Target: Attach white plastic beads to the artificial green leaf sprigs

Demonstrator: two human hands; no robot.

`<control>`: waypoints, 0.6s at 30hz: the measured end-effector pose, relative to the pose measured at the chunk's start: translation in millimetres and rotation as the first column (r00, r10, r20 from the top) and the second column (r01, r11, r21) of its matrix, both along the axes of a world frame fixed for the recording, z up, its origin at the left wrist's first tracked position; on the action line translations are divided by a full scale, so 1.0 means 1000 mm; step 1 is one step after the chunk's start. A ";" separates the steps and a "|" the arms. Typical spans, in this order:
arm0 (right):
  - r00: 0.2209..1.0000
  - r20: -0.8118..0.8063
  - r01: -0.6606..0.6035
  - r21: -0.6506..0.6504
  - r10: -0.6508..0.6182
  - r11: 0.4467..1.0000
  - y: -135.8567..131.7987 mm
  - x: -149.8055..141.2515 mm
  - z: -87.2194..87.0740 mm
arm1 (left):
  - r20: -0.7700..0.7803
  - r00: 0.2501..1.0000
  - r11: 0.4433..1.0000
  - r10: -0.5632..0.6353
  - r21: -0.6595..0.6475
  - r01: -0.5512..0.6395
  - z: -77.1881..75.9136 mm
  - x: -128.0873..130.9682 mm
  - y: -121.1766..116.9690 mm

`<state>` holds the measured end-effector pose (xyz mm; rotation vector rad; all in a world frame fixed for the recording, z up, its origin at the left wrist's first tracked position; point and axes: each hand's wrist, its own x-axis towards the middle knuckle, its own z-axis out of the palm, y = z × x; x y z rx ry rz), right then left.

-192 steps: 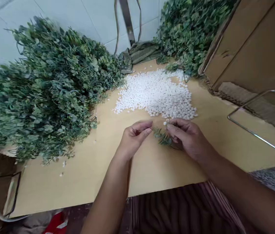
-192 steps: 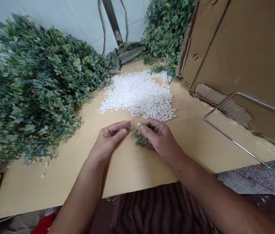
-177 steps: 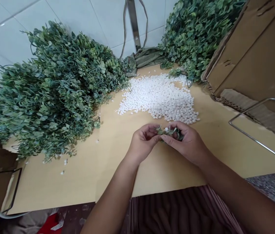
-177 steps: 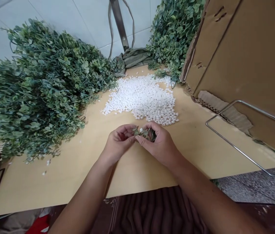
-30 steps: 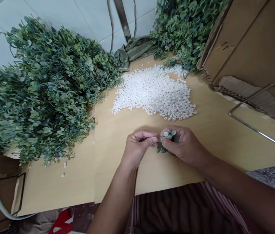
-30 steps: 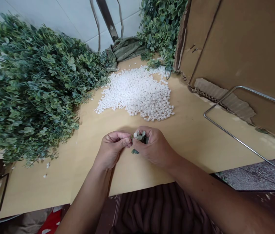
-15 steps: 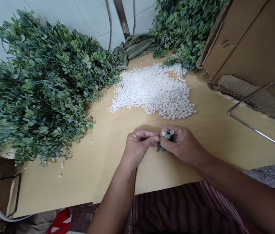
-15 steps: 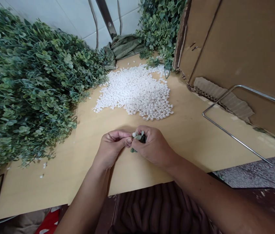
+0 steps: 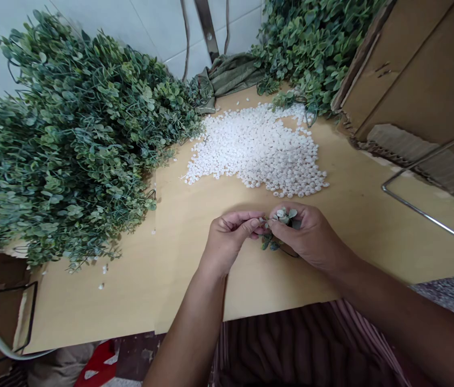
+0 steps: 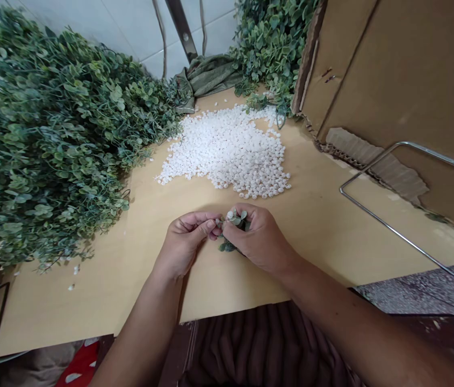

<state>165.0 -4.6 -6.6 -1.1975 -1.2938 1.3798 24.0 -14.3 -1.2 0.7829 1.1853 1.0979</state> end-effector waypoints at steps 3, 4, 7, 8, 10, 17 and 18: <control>1.000 -0.021 -0.010 0.002 0.010 1.000 -0.001 0.000 -0.001 | 0.006 1.000 1.000 0.008 0.006 -0.008 0.000 0.000 0.000; 0.999 -0.029 -0.020 -0.002 0.020 1.000 -0.001 0.001 -0.002 | 0.006 1.000 1.000 0.011 0.006 -0.011 0.000 0.001 0.001; 0.998 -0.040 -0.053 -0.028 0.051 0.998 -0.001 0.001 -0.003 | -0.003 1.000 1.000 0.024 -0.002 -0.024 0.000 0.000 0.001; 0.998 -0.036 -0.058 -0.032 0.057 0.998 -0.001 0.001 -0.003 | -0.007 1.000 1.000 0.029 -0.003 -0.029 0.000 0.000 0.001; 0.998 -0.017 -0.062 -0.026 0.061 0.998 0.000 0.001 -0.003 | -0.008 0.999 0.999 0.038 0.001 -0.038 -0.001 0.001 0.001; 0.999 0.052 -0.006 0.009 0.005 1.000 0.000 0.001 -0.004 | -0.005 0.999 0.999 0.039 0.020 -0.038 0.000 0.003 0.000; 0.998 0.059 0.000 0.009 -0.001 1.000 0.000 0.000 -0.004 | -0.009 0.999 0.999 0.042 0.019 -0.042 0.001 0.003 0.000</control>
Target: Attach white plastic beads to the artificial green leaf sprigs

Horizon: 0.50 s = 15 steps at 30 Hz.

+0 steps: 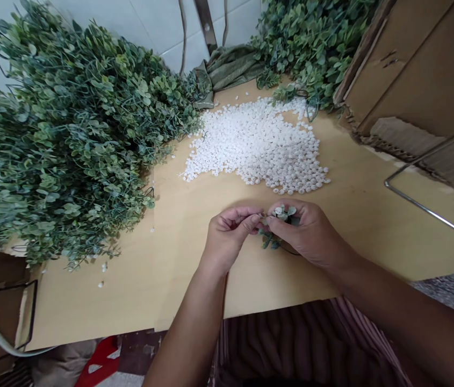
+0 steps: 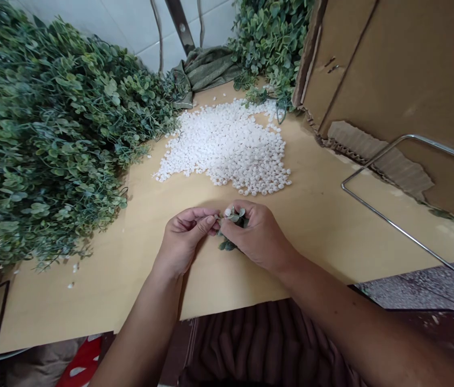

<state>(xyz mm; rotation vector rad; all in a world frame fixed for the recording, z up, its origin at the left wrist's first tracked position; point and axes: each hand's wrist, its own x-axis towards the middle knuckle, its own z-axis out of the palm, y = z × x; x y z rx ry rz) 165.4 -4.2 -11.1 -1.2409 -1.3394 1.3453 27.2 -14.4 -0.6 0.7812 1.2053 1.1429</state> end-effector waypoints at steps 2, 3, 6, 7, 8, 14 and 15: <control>1.000 0.003 0.010 -0.007 -0.010 1.000 0.000 -0.001 0.000 | -0.017 1.000 1.000 0.009 -0.003 -0.009 0.001 0.000 0.000; 1.000 0.002 0.013 -0.012 -0.013 1.000 0.000 -0.001 0.000 | -0.029 0.999 1.000 0.013 -0.004 -0.013 0.001 0.000 0.000; 1.000 -0.006 0.030 -0.020 -0.030 0.999 -0.001 -0.002 0.000 | -0.067 0.997 1.000 0.023 -0.001 -0.023 0.000 0.001 0.000; 0.999 -0.007 0.032 -0.020 -0.032 0.999 -0.001 -0.003 0.001 | -0.076 0.997 1.000 0.028 0.002 -0.028 -0.001 0.002 0.000; 0.999 -0.007 0.032 -0.019 -0.032 0.999 -0.001 -0.003 0.001 | -0.084 0.996 0.999 0.034 0.004 -0.033 -0.001 0.002 0.000; 0.999 0.008 0.033 -0.019 -0.033 0.999 -0.001 -0.002 0.004 | -0.087 0.994 0.998 0.059 0.020 -0.058 -0.004 0.005 0.000; 0.999 0.005 0.036 -0.020 -0.036 0.999 -0.001 -0.002 0.004 | -0.083 0.995 0.998 0.059 0.024 -0.057 -0.004 0.006 0.000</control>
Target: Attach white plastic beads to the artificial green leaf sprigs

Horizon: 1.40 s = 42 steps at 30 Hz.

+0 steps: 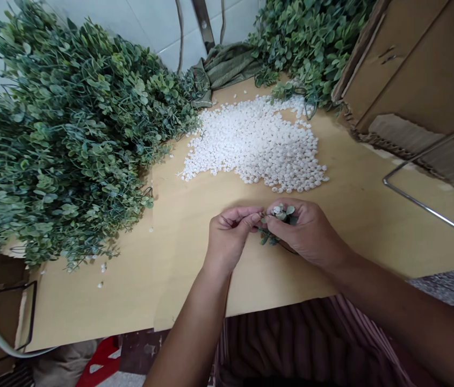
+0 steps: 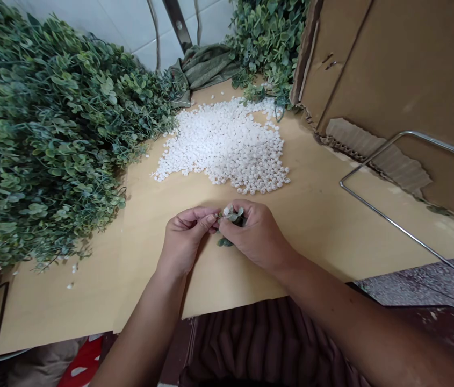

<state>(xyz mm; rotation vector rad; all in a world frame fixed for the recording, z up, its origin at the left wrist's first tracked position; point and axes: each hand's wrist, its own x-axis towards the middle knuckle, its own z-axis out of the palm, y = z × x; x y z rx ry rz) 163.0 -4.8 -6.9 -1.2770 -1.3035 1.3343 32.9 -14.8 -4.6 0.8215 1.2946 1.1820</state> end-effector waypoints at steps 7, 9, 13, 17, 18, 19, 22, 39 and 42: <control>0.999 -0.047 -0.010 0.007 0.010 1.000 0.000 0.001 0.000 | -0.001 1.000 0.999 -0.016 0.030 0.016 -0.001 0.003 0.000; 0.998 -0.069 -0.012 0.023 0.014 1.000 0.001 0.001 -0.002 | -0.001 1.000 0.999 -0.018 0.040 0.018 -0.001 0.003 0.000; 0.989 -0.148 0.016 0.038 -0.011 0.999 0.002 0.003 -0.005 | -0.087 0.994 0.995 0.062 0.086 -0.054 0.000 -0.003 0.000; 0.959 -0.275 0.072 -0.022 -0.075 0.997 0.004 0.005 -0.008 | -0.192 0.979 0.993 0.061 0.108 -0.041 0.000 -0.012 -0.001; 0.951 -0.298 0.075 -0.026 -0.079 0.997 0.004 0.006 -0.008 | -0.193 0.981 0.996 0.014 0.085 0.003 0.000 -0.013 -0.001; 0.946 -0.315 0.070 -0.019 -0.073 0.997 0.004 0.007 -0.009 | -0.181 0.983 0.997 -0.039 0.058 0.050 0.000 -0.013 -0.001; 0.940 -0.339 0.053 0.034 -0.038 0.998 0.003 0.010 -0.011 | -0.103 0.983 0.988 -0.152 0.011 0.154 0.001 -0.009 -0.002; 0.982 -0.187 -0.007 0.173 0.040 0.985 0.005 0.013 -0.005 | -0.315 0.941 0.884 0.123 0.466 0.040 -0.001 -0.015 -0.007; 0.993 0.006 -0.118 0.285 0.121 0.951 0.000 0.005 -0.010 | -0.354 0.929 0.868 0.109 0.490 0.084 0.000 -0.011 -0.008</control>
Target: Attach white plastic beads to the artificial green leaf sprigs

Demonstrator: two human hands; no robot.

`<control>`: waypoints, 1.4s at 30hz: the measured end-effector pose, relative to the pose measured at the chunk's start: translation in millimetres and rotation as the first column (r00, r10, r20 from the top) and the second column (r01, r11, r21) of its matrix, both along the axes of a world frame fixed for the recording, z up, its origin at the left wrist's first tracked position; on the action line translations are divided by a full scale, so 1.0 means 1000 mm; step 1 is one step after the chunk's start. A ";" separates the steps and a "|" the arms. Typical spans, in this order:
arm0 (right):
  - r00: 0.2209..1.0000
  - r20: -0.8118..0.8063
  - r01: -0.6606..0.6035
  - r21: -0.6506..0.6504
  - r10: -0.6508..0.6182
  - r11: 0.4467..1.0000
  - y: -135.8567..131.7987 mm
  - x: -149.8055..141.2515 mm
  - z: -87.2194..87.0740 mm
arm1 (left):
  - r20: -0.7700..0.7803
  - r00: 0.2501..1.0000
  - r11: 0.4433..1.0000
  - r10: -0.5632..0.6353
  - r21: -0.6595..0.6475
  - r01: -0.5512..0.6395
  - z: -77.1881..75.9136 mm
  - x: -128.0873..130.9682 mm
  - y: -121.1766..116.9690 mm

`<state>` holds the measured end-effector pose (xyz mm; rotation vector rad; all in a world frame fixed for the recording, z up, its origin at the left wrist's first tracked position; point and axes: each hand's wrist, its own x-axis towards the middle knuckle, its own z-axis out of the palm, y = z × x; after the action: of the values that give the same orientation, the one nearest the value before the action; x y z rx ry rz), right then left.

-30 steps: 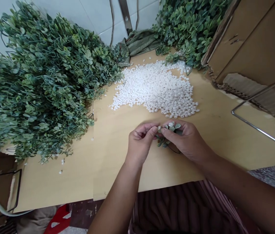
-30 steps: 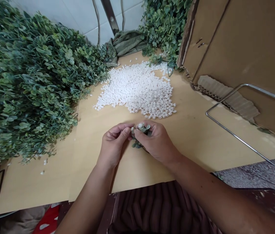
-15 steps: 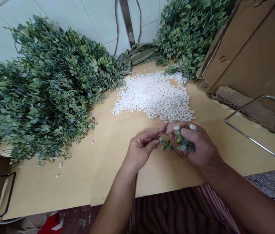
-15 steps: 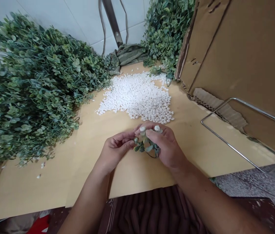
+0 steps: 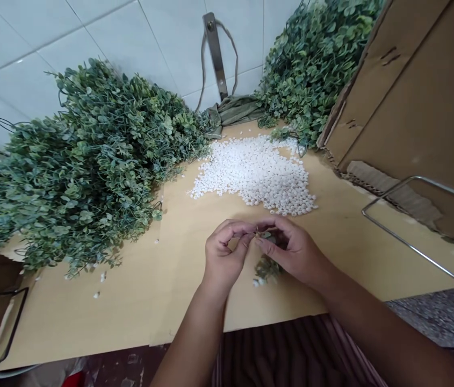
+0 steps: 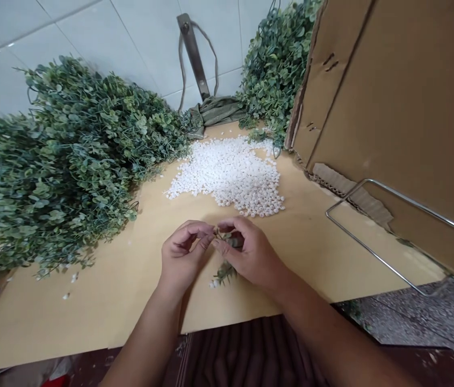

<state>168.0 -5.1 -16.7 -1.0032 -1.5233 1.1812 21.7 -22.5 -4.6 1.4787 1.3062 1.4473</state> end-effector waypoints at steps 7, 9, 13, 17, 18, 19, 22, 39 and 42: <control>0.978 0.206 -0.025 0.055 0.014 0.998 0.000 -0.001 -0.004 | -0.083 0.996 0.999 0.037 -0.023 -0.039 -0.003 0.001 0.000; 0.970 0.243 -0.016 0.053 0.002 0.998 0.000 -0.001 -0.004 | -0.120 0.993 0.998 0.015 -0.059 -0.022 -0.003 -0.004 0.002; 0.966 0.260 -0.004 0.012 0.001 1.000 -0.001 0.000 -0.004 | -0.264 0.963 0.976 0.044 -0.196 -0.098 0.003 -0.027 0.020; 0.975 0.222 0.025 -0.020 -0.019 0.999 -0.002 0.001 -0.003 | -0.539 0.821 0.920 0.191 -0.194 -0.342 0.007 -0.054 0.053; 0.977 0.212 0.023 -0.021 -0.018 1.000 -0.001 0.001 -0.003 | -0.577 0.791 0.907 0.206 -0.192 -0.375 0.006 -0.059 0.061; 0.978 0.206 0.018 -0.017 -0.014 1.000 -0.001 0.001 -0.003 | -0.609 0.765 0.901 0.212 -0.180 -0.394 0.004 -0.062 0.068; 0.976 0.220 0.007 0.010 -0.009 1.000 0.000 0.000 -0.003 | -0.702 0.691 0.920 0.171 -0.137 -0.366 -0.002 -0.061 0.083; 0.989 0.148 -0.034 0.020 0.031 0.999 0.003 0.000 0.002 | -0.770 0.632 0.953 0.084 -0.124 -0.277 0.001 -0.036 0.100; 0.991 0.126 -0.035 0.028 0.031 0.999 0.004 0.001 0.003 | -0.368 0.923 0.929 0.111 -0.293 -0.228 0.008 -0.035 0.086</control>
<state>168.8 -1.4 -14.2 -1.0526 -1.6577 1.1328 -13.4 63.8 3.9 1.4571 1.8366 1.0244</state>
